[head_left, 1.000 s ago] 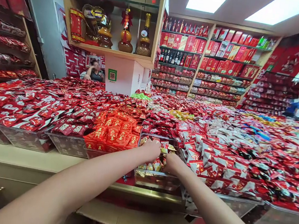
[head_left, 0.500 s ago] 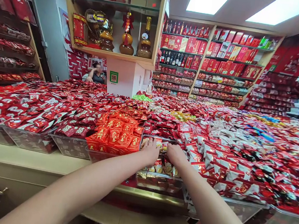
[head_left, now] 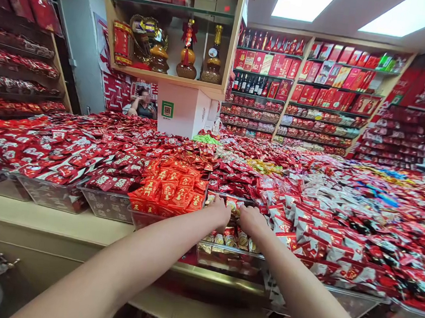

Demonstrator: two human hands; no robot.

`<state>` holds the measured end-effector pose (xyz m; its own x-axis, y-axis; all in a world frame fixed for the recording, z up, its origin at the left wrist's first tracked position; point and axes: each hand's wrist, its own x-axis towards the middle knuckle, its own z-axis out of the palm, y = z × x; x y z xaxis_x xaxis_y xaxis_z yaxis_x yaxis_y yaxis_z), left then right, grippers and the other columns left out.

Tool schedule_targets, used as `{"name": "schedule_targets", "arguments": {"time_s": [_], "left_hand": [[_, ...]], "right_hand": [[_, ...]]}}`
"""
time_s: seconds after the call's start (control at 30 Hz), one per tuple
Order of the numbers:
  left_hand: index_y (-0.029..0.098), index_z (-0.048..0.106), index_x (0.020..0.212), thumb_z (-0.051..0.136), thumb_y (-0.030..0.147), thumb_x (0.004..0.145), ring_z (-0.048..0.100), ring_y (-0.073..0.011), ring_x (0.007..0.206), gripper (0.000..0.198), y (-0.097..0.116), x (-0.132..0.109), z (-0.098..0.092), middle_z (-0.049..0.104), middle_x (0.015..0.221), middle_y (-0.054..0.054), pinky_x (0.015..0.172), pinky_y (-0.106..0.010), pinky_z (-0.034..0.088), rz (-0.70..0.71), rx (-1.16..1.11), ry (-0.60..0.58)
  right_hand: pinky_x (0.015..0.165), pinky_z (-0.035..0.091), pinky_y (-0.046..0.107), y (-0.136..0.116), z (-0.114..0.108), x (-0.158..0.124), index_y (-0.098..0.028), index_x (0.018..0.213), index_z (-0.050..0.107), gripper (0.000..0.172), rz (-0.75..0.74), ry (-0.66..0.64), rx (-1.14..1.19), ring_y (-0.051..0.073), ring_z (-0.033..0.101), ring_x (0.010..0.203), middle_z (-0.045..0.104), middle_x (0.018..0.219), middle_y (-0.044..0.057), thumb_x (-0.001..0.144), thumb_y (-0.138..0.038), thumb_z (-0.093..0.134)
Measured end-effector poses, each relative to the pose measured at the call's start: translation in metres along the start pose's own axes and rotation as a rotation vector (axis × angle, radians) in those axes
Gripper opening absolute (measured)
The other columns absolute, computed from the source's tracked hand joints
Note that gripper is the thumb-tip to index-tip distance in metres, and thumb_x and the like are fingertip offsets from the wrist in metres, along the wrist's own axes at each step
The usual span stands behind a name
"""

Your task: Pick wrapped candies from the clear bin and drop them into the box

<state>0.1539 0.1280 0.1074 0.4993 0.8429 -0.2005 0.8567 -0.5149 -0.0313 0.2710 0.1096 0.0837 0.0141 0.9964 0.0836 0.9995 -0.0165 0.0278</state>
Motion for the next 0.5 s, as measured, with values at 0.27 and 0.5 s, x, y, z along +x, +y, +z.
{"name": "schedule_targets", "arguments": {"time_s": [0.27,0.5], "left_hand": [[0.012,0.049,0.113,0.068,0.014,0.061,0.024,-0.0374,0.123,0.055,-0.003,-0.016,-0.022,0.031,0.134,-0.018,0.095,-0.055,0.025,0.176,-0.107,0.142],[0.024,0.061,0.096,0.048,0.032,0.078,0.057,-0.0205,0.086,0.023,-0.028,-0.142,0.043,0.064,0.086,-0.006,0.079,-0.031,0.043,0.543,-0.734,0.319]], "right_hand": [[0.068,0.039,0.029,-0.003,-0.03,-0.017,-0.013,0.089,0.059,0.023,-0.099,-0.021,-0.002,0.024,0.057,0.085,0.062,0.091,0.014,0.07,-0.015,0.046],[0.056,0.041,0.027,-0.015,-0.027,-0.13,-0.023,0.064,0.056,0.018,-0.201,0.085,0.528,0.016,0.056,0.059,0.063,0.064,0.003,0.075,-0.03,0.043]]}}
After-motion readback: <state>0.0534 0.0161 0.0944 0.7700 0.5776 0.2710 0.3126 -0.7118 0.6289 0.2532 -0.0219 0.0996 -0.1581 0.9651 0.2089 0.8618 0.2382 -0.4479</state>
